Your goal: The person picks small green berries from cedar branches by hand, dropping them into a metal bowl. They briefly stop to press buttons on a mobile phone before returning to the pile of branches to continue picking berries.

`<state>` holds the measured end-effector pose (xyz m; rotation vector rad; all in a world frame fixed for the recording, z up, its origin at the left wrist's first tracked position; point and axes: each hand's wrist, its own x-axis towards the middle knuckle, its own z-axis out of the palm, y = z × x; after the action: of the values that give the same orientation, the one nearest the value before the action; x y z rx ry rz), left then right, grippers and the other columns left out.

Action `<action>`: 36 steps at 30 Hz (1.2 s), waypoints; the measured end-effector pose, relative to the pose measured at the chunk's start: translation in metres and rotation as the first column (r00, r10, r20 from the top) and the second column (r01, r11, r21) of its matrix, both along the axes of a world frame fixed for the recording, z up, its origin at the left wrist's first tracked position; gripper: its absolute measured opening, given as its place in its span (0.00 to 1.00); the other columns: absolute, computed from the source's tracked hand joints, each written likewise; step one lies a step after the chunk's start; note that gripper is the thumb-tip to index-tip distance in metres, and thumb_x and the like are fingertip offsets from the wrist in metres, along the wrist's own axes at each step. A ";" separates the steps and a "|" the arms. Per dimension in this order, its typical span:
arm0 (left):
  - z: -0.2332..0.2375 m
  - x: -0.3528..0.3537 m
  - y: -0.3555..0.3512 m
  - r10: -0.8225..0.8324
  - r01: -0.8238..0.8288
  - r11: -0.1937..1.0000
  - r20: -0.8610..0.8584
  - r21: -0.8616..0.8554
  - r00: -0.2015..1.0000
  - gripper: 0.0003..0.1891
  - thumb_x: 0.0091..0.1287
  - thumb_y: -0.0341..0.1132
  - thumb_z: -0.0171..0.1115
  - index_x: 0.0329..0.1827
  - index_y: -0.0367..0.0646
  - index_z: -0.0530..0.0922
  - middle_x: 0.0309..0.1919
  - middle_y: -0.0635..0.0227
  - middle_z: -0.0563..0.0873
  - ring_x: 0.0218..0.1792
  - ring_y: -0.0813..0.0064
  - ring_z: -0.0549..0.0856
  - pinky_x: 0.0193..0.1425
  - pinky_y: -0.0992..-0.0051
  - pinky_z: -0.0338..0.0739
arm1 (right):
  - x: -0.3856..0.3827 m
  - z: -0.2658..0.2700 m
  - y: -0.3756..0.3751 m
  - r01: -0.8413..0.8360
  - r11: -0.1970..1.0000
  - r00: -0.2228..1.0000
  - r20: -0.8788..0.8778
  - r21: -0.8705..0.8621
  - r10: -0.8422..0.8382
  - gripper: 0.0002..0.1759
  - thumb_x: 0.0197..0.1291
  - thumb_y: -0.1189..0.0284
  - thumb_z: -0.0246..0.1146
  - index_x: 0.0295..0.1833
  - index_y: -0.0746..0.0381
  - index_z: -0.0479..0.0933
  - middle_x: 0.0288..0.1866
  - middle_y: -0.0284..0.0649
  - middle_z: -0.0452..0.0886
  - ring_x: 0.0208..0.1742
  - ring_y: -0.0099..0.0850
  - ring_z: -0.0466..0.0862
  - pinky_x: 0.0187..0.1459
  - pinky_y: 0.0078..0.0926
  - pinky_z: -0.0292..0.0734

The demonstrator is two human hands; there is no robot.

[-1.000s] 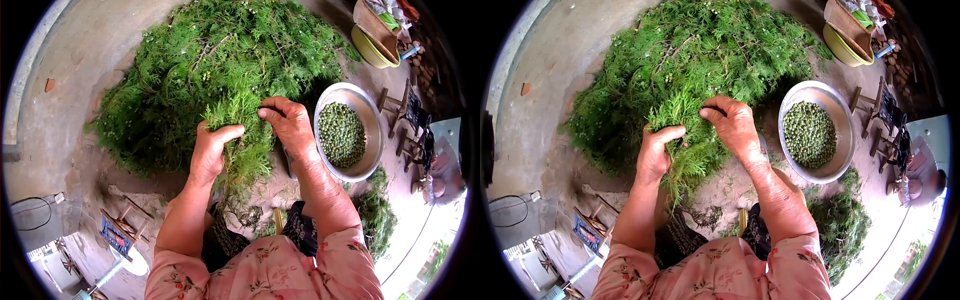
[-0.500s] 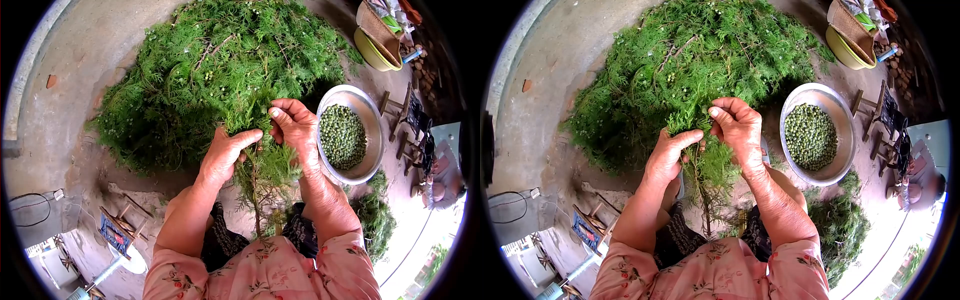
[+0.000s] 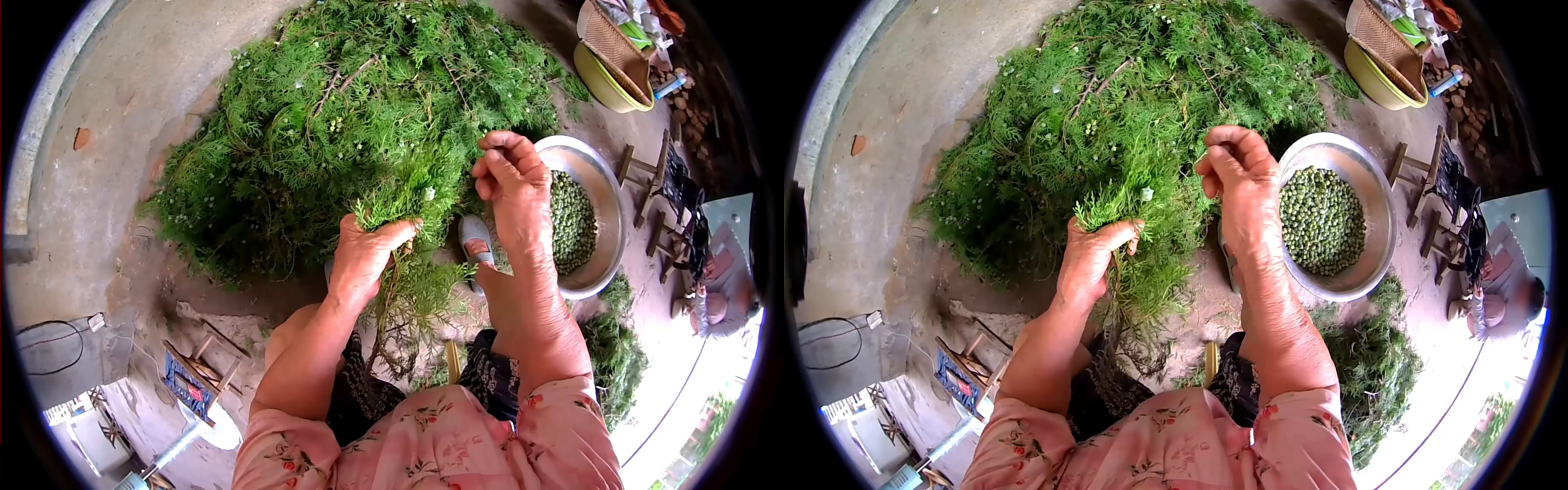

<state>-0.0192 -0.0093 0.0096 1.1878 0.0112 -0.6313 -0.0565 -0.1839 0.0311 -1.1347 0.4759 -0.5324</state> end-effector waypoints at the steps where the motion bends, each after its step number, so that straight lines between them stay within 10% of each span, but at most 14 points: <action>1: -0.002 0.000 -0.001 -0.002 0.003 1.000 0.010 -0.013 1.000 0.10 0.50 0.22 0.67 0.34 0.36 0.77 0.25 0.65 0.82 0.21 0.77 0.77 0.23 0.77 0.68 | -0.003 0.002 0.003 -0.074 0.997 0.997 -0.029 0.024 0.075 0.04 0.61 0.76 0.57 0.41 0.61 0.75 0.23 0.31 0.76 0.18 0.16 0.69 0.17 0.12 0.59; 10: 0.000 -0.001 -0.004 -0.040 0.036 0.998 0.092 0.045 0.995 0.09 0.50 0.21 0.63 0.35 0.38 0.79 0.24 0.70 0.81 0.21 0.80 0.76 0.22 0.79 0.68 | -0.006 -0.013 0.028 -0.241 0.808 0.963 -0.031 -0.538 0.267 0.16 0.49 0.70 0.69 0.42 0.66 0.78 0.31 0.37 0.79 0.26 0.23 0.73 0.33 0.22 0.71; 14: 0.003 0.000 0.001 -0.100 0.098 0.995 0.062 0.028 0.993 0.08 0.51 0.23 0.64 0.35 0.36 0.81 0.25 0.70 0.83 0.22 0.83 0.77 0.25 0.80 0.70 | -0.006 -0.008 0.026 -0.268 0.791 0.962 -0.198 -0.550 0.188 0.10 0.54 0.71 0.65 0.37 0.67 0.77 0.23 0.35 0.77 0.25 0.24 0.73 0.29 0.22 0.70; 18: 0.012 -0.001 0.001 -0.090 0.091 0.996 0.039 -0.024 0.995 0.06 0.51 0.25 0.65 0.32 0.34 0.81 0.24 0.69 0.82 0.21 0.82 0.76 0.25 0.80 0.68 | -0.013 0.007 0.035 -0.195 0.970 0.933 -0.278 0.144 0.229 0.12 0.61 0.62 0.59 0.36 0.61 0.75 0.17 0.25 0.64 0.15 0.13 0.58 0.15 0.14 0.49; 22: 0.017 -0.004 0.011 -0.115 0.114 0.993 0.065 0.025 0.991 0.04 0.54 0.28 0.63 0.31 0.37 0.79 0.20 0.71 0.79 0.23 0.79 0.75 0.31 0.76 0.68 | -0.022 -0.009 -0.013 -0.005 0.967 0.994 -0.105 0.255 0.033 0.13 0.61 0.61 0.59 0.36 0.60 0.74 0.22 0.29 0.69 0.16 0.16 0.62 0.15 0.13 0.53; 28: 0.012 -0.004 0.031 -0.013 -0.019 0.959 -0.110 -0.282 0.994 0.10 0.62 0.35 0.51 0.29 0.39 0.75 0.16 0.76 0.69 0.19 0.81 0.67 0.29 0.77 0.61 | -0.069 -0.061 -0.104 0.174 0.930 0.984 -0.100 0.325 -0.149 0.06 0.59 0.77 0.57 0.42 0.64 0.75 0.28 0.35 0.73 0.28 0.26 0.73 0.29 0.23 0.71; 30: 0.017 -0.007 0.037 -0.028 0.058 0.965 0.119 -0.256 0.992 0.09 0.63 0.36 0.51 0.28 0.42 0.74 0.16 0.77 0.71 0.18 0.82 0.67 0.31 0.78 0.61 | -0.096 -0.077 -0.141 0.327 0.908 0.942 -0.169 0.263 -0.290 0.11 0.59 0.80 0.55 0.47 0.65 0.74 0.32 0.36 0.75 0.36 0.31 0.76 0.40 0.32 0.75; 32: 0.021 -0.008 0.044 0.016 -0.029 0.917 -0.035 -0.398 0.999 0.09 0.64 0.36 0.50 0.28 0.44 0.74 0.15 0.77 0.72 0.17 0.82 0.67 0.30 0.77 0.60 | -0.131 -0.069 -0.156 0.357 0.920 0.873 -0.291 -0.163 -0.391 0.17 0.55 0.83 0.54 0.51 0.66 0.74 0.40 0.42 0.79 0.43 0.37 0.78 0.46 0.36 0.75; 33: 0.019 -0.006 0.048 -0.035 -0.019 0.821 -0.084 -0.570 0.996 0.09 0.64 0.37 0.49 0.27 0.47 0.73 0.14 0.79 0.72 0.17 0.82 0.66 0.30 0.77 0.59 | -0.155 -0.072 -0.168 0.053 0.604 0.780 -0.344 -0.796 -0.523 0.19 0.52 0.84 0.54 0.52 0.65 0.74 0.44 0.44 0.79 0.47 0.39 0.78 0.48 0.35 0.74; 34: 0.019 -0.005 0.052 -0.026 -0.020 0.823 -0.072 -0.568 0.997 0.09 0.64 0.37 0.49 0.27 0.47 0.73 0.14 0.79 0.72 0.17 0.82 0.66 0.30 0.77 0.59 | -0.178 -0.076 -0.185 -0.361 -0.030 0.712 -0.255 -0.932 -0.655 0.22 0.49 0.85 0.53 0.53 0.64 0.74 0.49 0.46 0.79 0.51 0.40 0.77 0.51 0.34 0.73; 36: 0.021 -0.003 0.060 -0.110 0.034 0.708 -0.062 -0.705 0.992 0.11 0.65 0.38 0.51 0.24 0.48 0.71 0.14 0.79 0.69 0.17 0.81 0.64 0.30 0.76 0.59 | -0.208 -0.108 -0.227 -0.239 -0.168 0.782 -0.087 -0.956 -0.618 0.18 0.43 0.79 0.58 0.45 0.60 0.75 0.41 0.48 0.79 0.44 0.47 0.78 0.44 0.41 0.73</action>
<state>-0.0221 0.0506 0.0303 0.4030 -0.1825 -0.6778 -0.2640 -0.4106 -0.0769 -2.9838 0.8216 -0.9189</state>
